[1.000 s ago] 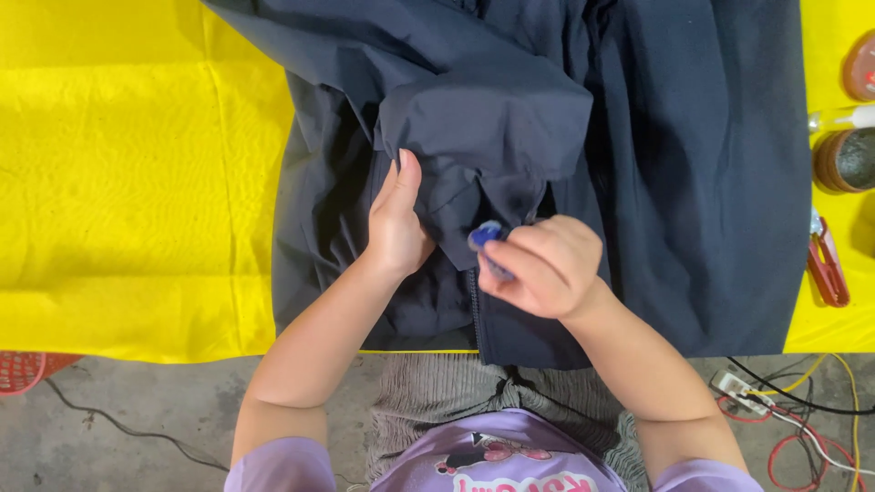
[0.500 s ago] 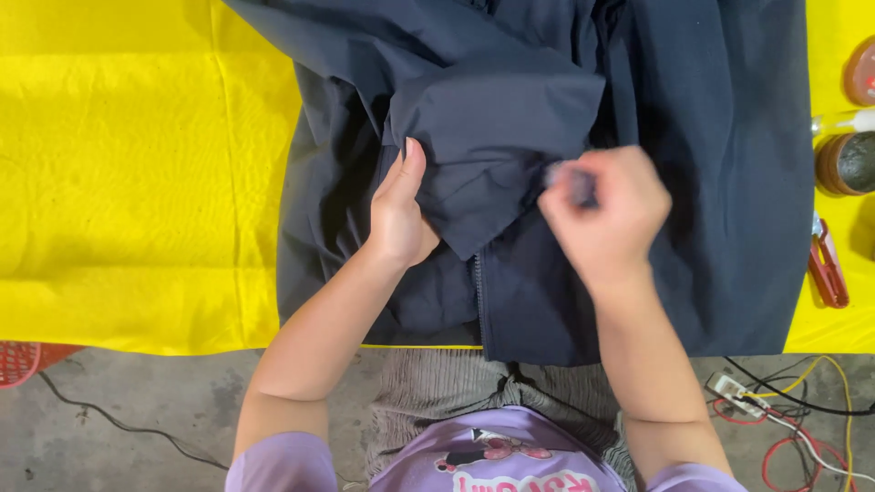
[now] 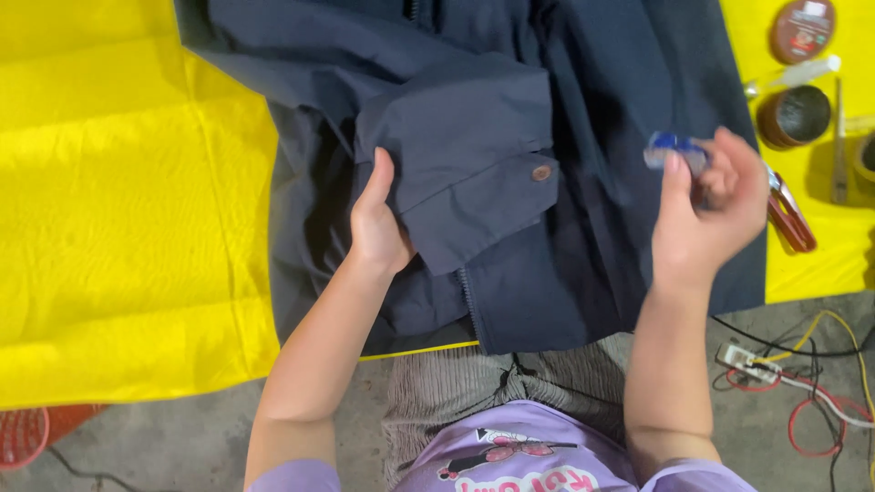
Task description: Performing final finishing on a jacket cuff by marking with chalk and trimming loose threads with scissors.
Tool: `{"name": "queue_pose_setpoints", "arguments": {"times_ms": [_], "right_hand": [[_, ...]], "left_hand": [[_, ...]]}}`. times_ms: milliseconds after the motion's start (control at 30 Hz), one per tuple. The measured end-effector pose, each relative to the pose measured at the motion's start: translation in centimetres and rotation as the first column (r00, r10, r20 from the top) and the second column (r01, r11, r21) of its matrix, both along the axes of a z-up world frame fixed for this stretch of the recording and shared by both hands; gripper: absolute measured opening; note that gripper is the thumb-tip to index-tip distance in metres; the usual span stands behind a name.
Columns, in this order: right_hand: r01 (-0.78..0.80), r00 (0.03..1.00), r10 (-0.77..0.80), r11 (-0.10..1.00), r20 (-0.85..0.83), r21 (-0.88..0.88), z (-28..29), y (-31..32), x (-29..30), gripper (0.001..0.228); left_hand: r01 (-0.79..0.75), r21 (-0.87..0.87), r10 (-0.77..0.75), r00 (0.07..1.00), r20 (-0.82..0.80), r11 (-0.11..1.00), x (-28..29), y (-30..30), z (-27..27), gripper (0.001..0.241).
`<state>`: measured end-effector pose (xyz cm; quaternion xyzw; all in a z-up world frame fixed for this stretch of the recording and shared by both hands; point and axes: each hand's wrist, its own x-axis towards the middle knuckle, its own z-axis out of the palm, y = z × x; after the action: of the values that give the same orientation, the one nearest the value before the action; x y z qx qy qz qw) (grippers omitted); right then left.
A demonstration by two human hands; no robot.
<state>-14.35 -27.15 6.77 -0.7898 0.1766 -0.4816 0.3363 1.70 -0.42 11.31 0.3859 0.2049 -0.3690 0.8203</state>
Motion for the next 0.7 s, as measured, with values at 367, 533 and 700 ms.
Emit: {"name": "queue_pose_setpoints", "arguments": {"times_ms": [367, 533, 700], "right_hand": [[0.304, 0.942, -0.294, 0.952, -0.159, 0.039, -2.7, -9.9, -11.5, 0.021], [0.322, 0.917, -0.373, 0.902, -0.143, -0.288, -5.7, -15.5, -10.9, 0.025], [0.238, 0.760, -0.547, 0.737, -0.351, -0.632, -8.3, -19.0, -10.3, 0.027]], "left_hand": [[-0.020, -0.207, 0.027, 0.999, 0.030, 0.978, -1.5, -0.2, -3.2, 0.089], [0.007, -0.299, 0.007, 0.999, 0.045, 0.954, -1.8, 0.1, -3.4, 0.096], [0.058, -0.385, 0.006, 0.987, 0.163, 0.921, -1.8, 0.3, -4.9, 0.080]]}}
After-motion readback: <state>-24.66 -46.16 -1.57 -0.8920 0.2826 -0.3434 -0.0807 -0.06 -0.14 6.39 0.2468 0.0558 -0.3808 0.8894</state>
